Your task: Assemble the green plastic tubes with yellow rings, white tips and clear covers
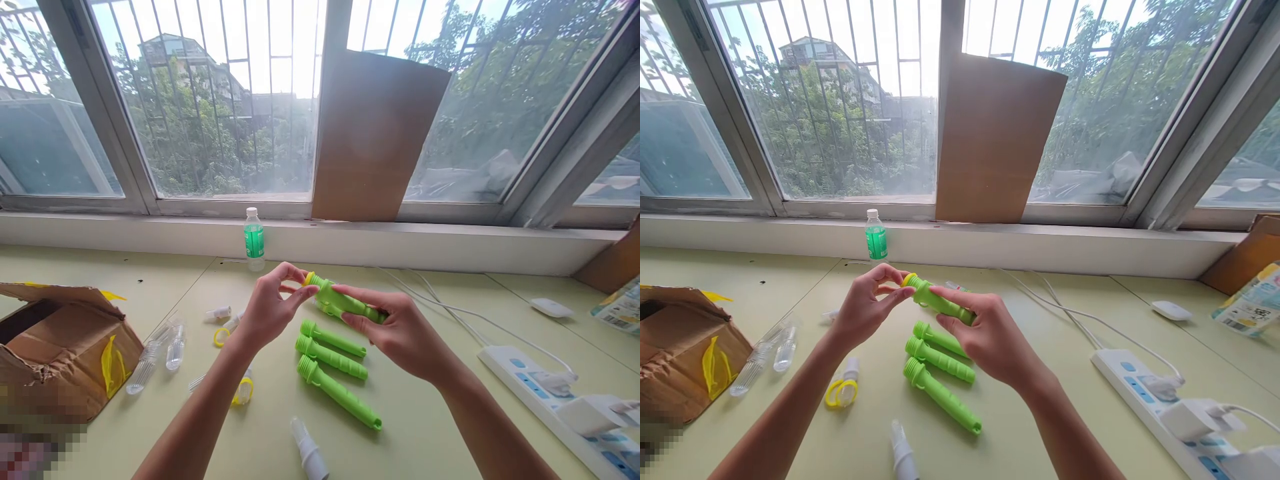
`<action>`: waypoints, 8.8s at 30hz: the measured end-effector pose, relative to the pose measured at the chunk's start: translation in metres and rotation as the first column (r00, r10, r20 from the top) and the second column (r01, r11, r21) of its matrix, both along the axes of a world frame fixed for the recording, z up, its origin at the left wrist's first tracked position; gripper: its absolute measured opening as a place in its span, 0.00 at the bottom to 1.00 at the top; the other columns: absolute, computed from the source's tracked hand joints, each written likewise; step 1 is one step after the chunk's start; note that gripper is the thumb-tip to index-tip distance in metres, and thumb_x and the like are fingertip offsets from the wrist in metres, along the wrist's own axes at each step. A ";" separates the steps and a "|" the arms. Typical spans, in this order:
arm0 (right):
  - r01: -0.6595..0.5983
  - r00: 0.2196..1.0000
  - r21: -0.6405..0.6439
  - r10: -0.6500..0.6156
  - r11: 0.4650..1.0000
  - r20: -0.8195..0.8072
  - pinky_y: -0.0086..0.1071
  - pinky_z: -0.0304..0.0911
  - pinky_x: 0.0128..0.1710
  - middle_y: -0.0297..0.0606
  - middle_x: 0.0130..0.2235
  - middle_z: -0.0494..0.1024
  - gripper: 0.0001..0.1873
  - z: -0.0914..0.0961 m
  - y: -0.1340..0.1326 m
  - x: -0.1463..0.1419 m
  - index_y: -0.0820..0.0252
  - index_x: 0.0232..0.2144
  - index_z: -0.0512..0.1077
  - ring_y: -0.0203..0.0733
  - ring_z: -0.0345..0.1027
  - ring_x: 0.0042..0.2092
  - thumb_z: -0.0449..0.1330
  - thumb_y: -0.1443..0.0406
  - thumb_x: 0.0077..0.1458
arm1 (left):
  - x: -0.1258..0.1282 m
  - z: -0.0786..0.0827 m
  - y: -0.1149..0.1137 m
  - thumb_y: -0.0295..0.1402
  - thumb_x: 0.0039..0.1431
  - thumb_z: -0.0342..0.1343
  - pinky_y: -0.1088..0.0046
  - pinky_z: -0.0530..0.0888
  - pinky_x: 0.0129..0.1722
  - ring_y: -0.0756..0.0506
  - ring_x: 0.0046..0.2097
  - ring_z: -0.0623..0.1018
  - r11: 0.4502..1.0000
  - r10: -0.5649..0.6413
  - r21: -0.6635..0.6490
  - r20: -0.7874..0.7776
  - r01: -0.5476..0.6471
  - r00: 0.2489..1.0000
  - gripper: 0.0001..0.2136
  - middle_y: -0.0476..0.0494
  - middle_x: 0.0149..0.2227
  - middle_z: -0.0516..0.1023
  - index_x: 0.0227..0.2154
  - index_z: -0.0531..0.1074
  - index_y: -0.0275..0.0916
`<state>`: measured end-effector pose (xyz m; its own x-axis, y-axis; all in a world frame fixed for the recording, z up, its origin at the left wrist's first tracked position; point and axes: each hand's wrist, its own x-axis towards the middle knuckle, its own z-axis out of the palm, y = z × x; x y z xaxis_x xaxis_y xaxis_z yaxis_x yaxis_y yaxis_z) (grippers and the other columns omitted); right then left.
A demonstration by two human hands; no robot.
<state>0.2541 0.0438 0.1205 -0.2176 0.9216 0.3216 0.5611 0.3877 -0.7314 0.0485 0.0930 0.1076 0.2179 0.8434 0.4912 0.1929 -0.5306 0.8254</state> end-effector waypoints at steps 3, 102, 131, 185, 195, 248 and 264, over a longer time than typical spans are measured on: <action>0.017 1.000 -0.061 -0.017 0.998 0.002 0.28 0.55 0.21 0.35 0.41 0.80 0.23 -0.002 0.001 0.001 0.48 0.53 0.70 0.32 0.57 0.22 0.59 0.60 0.54 | 0.001 0.000 0.000 0.43 0.52 0.61 0.66 0.77 0.42 0.47 0.38 0.78 1.000 -0.003 -0.007 -0.008 0.003 1.000 0.14 0.45 0.40 0.77 0.33 0.67 0.38; -0.314 0.813 -0.459 -0.014 0.831 -0.582 0.22 0.37 0.12 0.43 0.36 0.77 0.23 0.018 -0.002 -0.002 0.57 0.52 0.71 0.25 0.52 0.17 0.62 0.60 0.53 | 0.000 0.005 -0.008 0.34 0.47 0.66 0.68 0.77 0.42 0.46 0.43 0.78 0.996 -0.046 0.079 0.103 0.038 0.994 0.15 0.46 0.39 0.77 0.35 0.66 0.39; -0.234 0.855 -0.447 -0.037 0.864 -0.518 0.18 0.47 0.08 0.32 0.30 0.71 0.23 0.009 0.003 0.001 0.52 0.48 0.70 0.23 0.53 0.15 0.67 0.61 0.48 | 0.007 0.004 -0.008 0.36 0.48 0.65 0.68 0.78 0.40 0.47 0.41 0.78 0.998 0.003 0.063 0.128 -0.011 0.992 0.14 0.45 0.39 0.77 0.32 0.66 0.39; -0.170 0.910 -0.344 0.013 0.923 -0.415 0.25 0.43 0.16 0.38 0.28 0.76 0.21 0.010 0.001 -0.007 0.61 0.33 0.71 0.29 0.53 0.20 0.58 0.48 0.53 | 0.005 0.005 -0.009 0.37 0.48 0.65 0.65 0.78 0.41 0.43 0.47 0.78 0.998 -0.026 0.056 0.109 0.020 0.994 0.15 0.43 0.40 0.77 0.35 0.65 0.39; -0.155 0.900 -0.482 -0.078 0.862 -0.430 0.20 0.36 0.11 0.38 0.28 0.75 0.24 0.014 -0.002 -0.004 0.59 0.40 0.71 0.26 0.49 0.17 0.61 0.47 0.49 | 0.003 0.006 -0.010 0.38 0.45 0.66 0.63 0.77 0.43 0.41 0.49 0.77 0.998 -0.021 0.068 0.062 0.016 0.998 0.17 0.43 0.40 0.78 0.33 0.65 0.39; -0.147 0.912 -0.372 -0.020 0.916 -0.409 0.21 0.45 0.11 0.27 0.27 0.65 0.16 0.005 0.000 -0.004 0.56 0.37 0.68 0.25 0.50 0.17 0.63 0.54 0.51 | 0.010 0.001 -0.007 0.38 0.45 0.66 0.66 0.80 0.39 0.47 0.38 0.78 0.994 0.073 0.072 0.102 -0.080 0.992 0.16 0.48 0.36 0.74 0.34 0.67 0.39; -0.264 0.851 -0.440 -0.007 0.858 -0.525 0.22 0.32 0.13 0.29 0.27 0.67 0.16 0.010 0.000 -0.004 0.57 0.37 0.65 0.22 0.41 0.17 0.63 0.55 0.53 | 0.005 0.006 -0.011 0.35 0.45 0.67 0.67 0.79 0.39 0.45 0.44 0.77 0.992 0.020 0.122 0.058 -0.027 0.998 0.18 0.47 0.41 0.75 0.38 0.67 0.41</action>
<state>0.2506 0.0436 0.1305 -0.2827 0.9575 -0.0573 0.0427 -0.0471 -0.9980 0.0530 0.0815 0.1136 0.1671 0.7803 0.6026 0.1613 -0.6246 0.7641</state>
